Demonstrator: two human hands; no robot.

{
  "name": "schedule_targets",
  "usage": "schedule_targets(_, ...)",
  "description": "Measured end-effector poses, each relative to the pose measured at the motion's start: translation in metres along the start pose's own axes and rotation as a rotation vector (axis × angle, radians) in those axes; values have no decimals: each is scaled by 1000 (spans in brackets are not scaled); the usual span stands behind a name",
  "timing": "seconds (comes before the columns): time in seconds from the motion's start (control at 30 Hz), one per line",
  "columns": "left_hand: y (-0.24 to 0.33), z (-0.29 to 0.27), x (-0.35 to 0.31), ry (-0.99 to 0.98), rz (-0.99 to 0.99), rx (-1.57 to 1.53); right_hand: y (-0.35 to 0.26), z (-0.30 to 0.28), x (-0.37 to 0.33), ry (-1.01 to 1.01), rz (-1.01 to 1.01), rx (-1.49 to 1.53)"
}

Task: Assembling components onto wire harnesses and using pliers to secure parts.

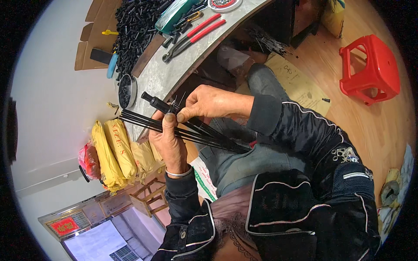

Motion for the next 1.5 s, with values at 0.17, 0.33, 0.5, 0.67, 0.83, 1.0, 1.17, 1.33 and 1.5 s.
schedule_targets(0.17,14,1,1,-36,-42,148,-6,7,-2,103,-132,-308)
schedule_targets(0.33,17,1,1,-18,-43,130,-11,7,0,29,-117,-414)
schedule_targets(0.5,14,3,4,-148,-75,48,-4,-2,-4,-3,42,46)
schedule_targets(0.67,12,7,9,-252,-201,-187,-9,0,-11,37,10,-125)
schedule_targets(0.83,7,6,11,-250,-178,-281,-21,-3,-18,56,8,-9)
schedule_targets(1.0,8,9,7,-289,-191,-319,-15,-7,-18,64,68,8)
schedule_targets(1.17,4,11,5,-304,-196,-324,-6,-3,-12,92,-49,58)
schedule_targets(1.33,6,23,-2,-312,-162,-257,-7,12,-8,117,-209,319)
schedule_targets(1.5,5,24,-2,-271,-154,-218,-2,9,-5,96,-126,284)
Point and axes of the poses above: each hand's wrist, its own x-axis towards the middle knuckle, its own z-axis out of the palm, y = z × x, the point moved 2 cm from there along x, towards the middle knuckle, and after that the axes turned 13 degrees about -z, right-handed, at the moved point
